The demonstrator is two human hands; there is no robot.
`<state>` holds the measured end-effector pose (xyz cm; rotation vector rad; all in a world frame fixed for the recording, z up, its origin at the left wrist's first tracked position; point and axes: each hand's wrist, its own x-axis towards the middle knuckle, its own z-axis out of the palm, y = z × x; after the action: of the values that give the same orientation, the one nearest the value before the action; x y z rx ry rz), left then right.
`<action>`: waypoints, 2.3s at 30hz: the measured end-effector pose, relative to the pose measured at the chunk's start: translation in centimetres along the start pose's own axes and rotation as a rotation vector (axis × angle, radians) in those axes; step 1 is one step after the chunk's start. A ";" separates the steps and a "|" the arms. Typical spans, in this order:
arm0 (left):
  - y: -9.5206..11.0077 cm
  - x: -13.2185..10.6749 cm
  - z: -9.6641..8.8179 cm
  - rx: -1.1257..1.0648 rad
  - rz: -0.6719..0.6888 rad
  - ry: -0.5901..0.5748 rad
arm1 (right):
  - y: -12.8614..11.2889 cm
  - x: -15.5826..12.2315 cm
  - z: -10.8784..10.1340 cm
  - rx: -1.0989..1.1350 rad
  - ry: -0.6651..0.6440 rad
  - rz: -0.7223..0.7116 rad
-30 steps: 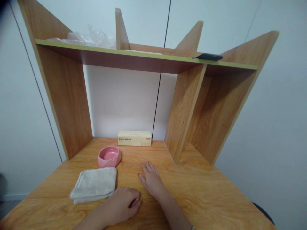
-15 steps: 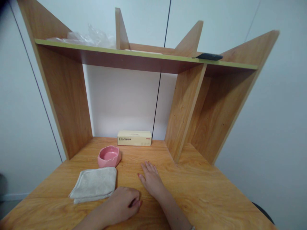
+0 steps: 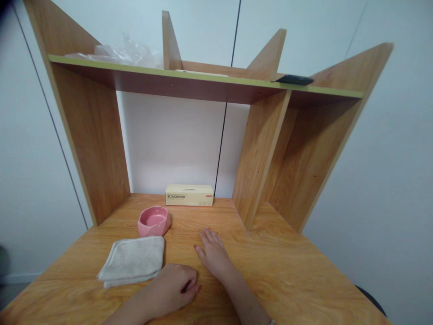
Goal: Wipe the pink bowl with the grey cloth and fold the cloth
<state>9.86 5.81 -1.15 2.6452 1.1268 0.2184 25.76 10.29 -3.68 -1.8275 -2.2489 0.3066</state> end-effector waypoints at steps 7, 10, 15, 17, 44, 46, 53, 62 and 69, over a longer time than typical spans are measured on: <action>0.0 0.0 -0.2 -0.009 0.005 -0.015 | 0.1 0.0 0.1 0.006 0.012 -0.005; 0.0 0.0 -0.2 -0.009 0.006 -0.014 | 0.1 0.0 0.1 0.005 0.010 -0.006; 0.0 -0.1 -0.1 0.002 0.015 0.012 | 0.0 0.0 0.0 -0.004 0.008 -0.003; 0.0 -0.1 -0.1 0.002 0.014 0.019 | 0.0 0.0 -0.1 -0.006 0.005 -0.004; -0.2 0.0 0.3 -0.003 0.032 0.047 | -0.1 0.0 -0.2 0.001 -0.008 0.001; -0.2 0.0 0.3 -0.001 0.034 0.050 | -0.1 0.0 -0.2 -0.002 -0.010 0.003; -0.3 0.0 0.5 -0.001 0.032 0.055 | -0.1 0.0 -0.1 0.002 -0.002 0.001; -0.2 0.0 0.3 -0.001 0.032 0.059 | 0.0 0.0 0.0 -0.004 0.000 -0.003; -0.2 0.0 0.3 -0.007 0.027 0.050 | -0.1 0.0 -0.1 -0.018 -0.001 -0.003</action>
<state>9.83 5.89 -1.53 2.6646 1.1039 0.2945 25.72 10.24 -3.51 -1.8334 -2.2622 0.2881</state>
